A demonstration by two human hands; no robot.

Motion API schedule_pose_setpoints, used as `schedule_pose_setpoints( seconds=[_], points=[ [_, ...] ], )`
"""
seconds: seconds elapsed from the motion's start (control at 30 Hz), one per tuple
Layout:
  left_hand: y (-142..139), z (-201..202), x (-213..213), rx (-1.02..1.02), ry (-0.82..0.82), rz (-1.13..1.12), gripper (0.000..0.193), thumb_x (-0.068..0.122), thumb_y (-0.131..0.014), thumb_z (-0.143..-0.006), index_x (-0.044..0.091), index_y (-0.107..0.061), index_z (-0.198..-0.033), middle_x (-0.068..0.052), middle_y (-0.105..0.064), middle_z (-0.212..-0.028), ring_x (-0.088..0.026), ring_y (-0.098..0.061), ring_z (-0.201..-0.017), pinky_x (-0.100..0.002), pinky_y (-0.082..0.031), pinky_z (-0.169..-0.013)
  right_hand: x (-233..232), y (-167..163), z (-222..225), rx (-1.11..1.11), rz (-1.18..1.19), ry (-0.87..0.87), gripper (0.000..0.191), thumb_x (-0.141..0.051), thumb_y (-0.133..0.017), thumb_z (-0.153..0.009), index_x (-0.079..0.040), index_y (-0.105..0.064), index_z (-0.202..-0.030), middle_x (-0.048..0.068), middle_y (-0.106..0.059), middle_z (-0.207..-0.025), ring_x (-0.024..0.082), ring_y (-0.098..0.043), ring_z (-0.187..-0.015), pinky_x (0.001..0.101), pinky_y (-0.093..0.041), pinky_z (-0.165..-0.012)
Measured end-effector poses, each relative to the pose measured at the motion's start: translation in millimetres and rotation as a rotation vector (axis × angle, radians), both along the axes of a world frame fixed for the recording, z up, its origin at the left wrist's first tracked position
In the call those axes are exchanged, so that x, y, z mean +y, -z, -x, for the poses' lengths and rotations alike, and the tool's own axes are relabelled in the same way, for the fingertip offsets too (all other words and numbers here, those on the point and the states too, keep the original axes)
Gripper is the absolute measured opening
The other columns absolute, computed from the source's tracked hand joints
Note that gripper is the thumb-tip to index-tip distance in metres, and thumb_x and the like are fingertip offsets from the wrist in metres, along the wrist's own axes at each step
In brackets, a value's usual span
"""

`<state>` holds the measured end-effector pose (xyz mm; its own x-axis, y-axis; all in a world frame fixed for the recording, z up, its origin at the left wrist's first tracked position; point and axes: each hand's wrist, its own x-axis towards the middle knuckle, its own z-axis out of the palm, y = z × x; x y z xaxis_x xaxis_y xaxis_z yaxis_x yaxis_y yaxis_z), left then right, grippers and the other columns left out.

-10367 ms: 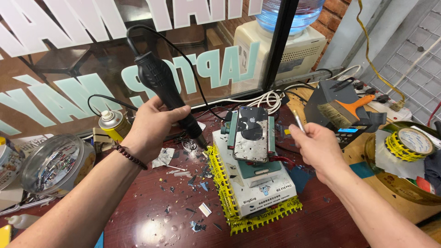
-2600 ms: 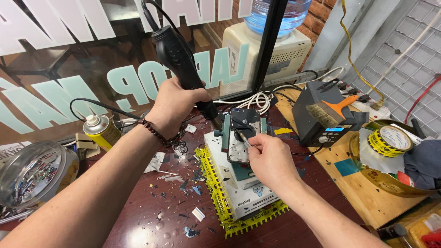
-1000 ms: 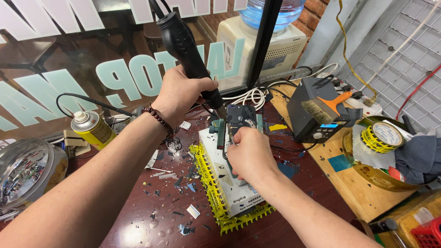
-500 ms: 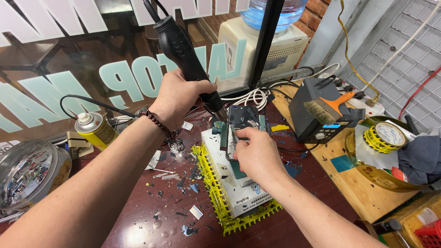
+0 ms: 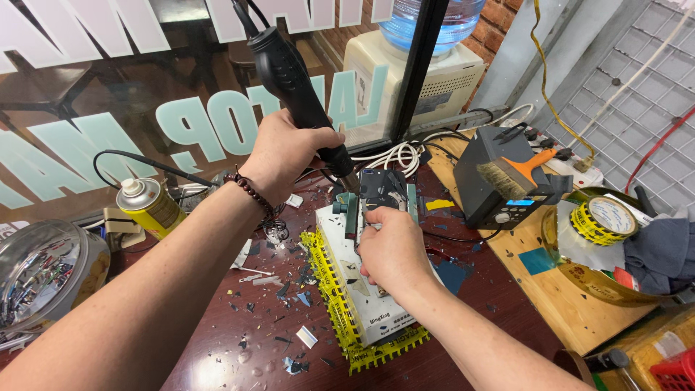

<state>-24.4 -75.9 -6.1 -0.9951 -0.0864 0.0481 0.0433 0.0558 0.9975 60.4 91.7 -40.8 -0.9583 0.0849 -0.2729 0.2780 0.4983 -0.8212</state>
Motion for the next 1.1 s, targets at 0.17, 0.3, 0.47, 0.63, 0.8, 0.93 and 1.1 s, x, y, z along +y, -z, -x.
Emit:
schedule_pose_setpoints(
  seconds=[0.17,0.3,0.47,0.63,0.8,0.93,1.1],
  points=[
    [0,1,1,-0.004,0.0,-0.009,0.021,0.008,-0.08,-0.075,0.0,-0.068,-0.091,-0.007,-0.073,-0.082,-0.015,-0.07,-0.068,-0.028,-0.057,-0.059,3,8,3,-0.028,0.084,0.013,0.034,-0.008,-0.056,-0.093,-0.004,-0.069,-0.124,0.01,-0.072,-0.07,0.014,-0.061,-0.046,0.0321,-0.047,-0.039],
    [0,0,0,-0.018,0.009,-0.036,0.021,0.007,-0.08,-0.074,0.0,-0.068,-0.09,-0.007,-0.073,-0.082,-0.015,-0.071,-0.069,-0.028,-0.057,-0.059,13,0,12,-0.048,0.034,-0.022,0.032,-0.007,-0.058,-0.092,-0.004,-0.069,-0.122,0.01,-0.071,-0.07,0.014,-0.057,-0.045,0.0336,-0.044,-0.038],
    [0,-1,-4,-0.019,-0.012,-0.012,0.021,0.008,-0.079,-0.075,0.0,-0.069,-0.091,-0.007,-0.073,-0.081,-0.015,-0.069,-0.066,-0.028,-0.056,-0.057,10,-5,13,-0.045,0.042,-0.016,0.029,-0.008,-0.06,-0.092,-0.004,-0.073,-0.117,0.009,-0.072,-0.069,0.014,-0.058,-0.047,0.0329,-0.045,-0.039],
    [4,-1,-4,-0.009,-0.013,-0.008,0.022,0.008,-0.08,-0.074,0.0,-0.068,-0.091,-0.007,-0.073,-0.08,-0.014,-0.069,-0.065,-0.027,-0.055,-0.055,1,10,7,0.071,-0.119,-0.033,0.027,-0.011,-0.059,-0.092,-0.005,-0.073,-0.114,0.013,-0.072,-0.066,0.021,-0.067,-0.047,0.0364,-0.052,-0.042],
    [5,0,-3,-0.018,-0.003,0.011,0.022,0.01,-0.081,-0.075,0.0,-0.069,-0.09,-0.007,-0.072,-0.079,-0.014,-0.067,-0.064,-0.027,-0.054,-0.056,28,7,21,0.153,-0.158,-0.18,0.026,-0.012,-0.064,-0.089,-0.006,-0.076,-0.11,0.011,-0.075,-0.065,0.012,-0.072,-0.051,0.0321,-0.056,-0.047],
    [5,0,-2,-0.012,-0.001,-0.01,0.021,0.009,-0.08,-0.074,0.0,-0.067,-0.089,-0.006,-0.072,-0.079,-0.014,-0.068,-0.064,-0.027,-0.055,-0.055,18,10,18,0.1,-0.099,-0.068,0.025,-0.012,-0.063,-0.09,-0.005,-0.077,-0.109,0.014,-0.074,-0.066,0.019,-0.065,-0.047,0.0359,-0.051,-0.046],
    [4,-3,-4,-0.014,-0.011,0.035,0.021,0.009,-0.081,-0.076,-0.001,-0.068,-0.088,-0.007,-0.071,-0.077,-0.013,-0.063,-0.06,-0.027,-0.051,-0.053,1,17,22,0.007,-0.037,0.048,0.023,-0.011,-0.058,-0.093,-0.003,-0.076,-0.106,0.015,-0.07,-0.065,0.02,-0.061,-0.046,0.0409,-0.047,-0.044]
  ],
)
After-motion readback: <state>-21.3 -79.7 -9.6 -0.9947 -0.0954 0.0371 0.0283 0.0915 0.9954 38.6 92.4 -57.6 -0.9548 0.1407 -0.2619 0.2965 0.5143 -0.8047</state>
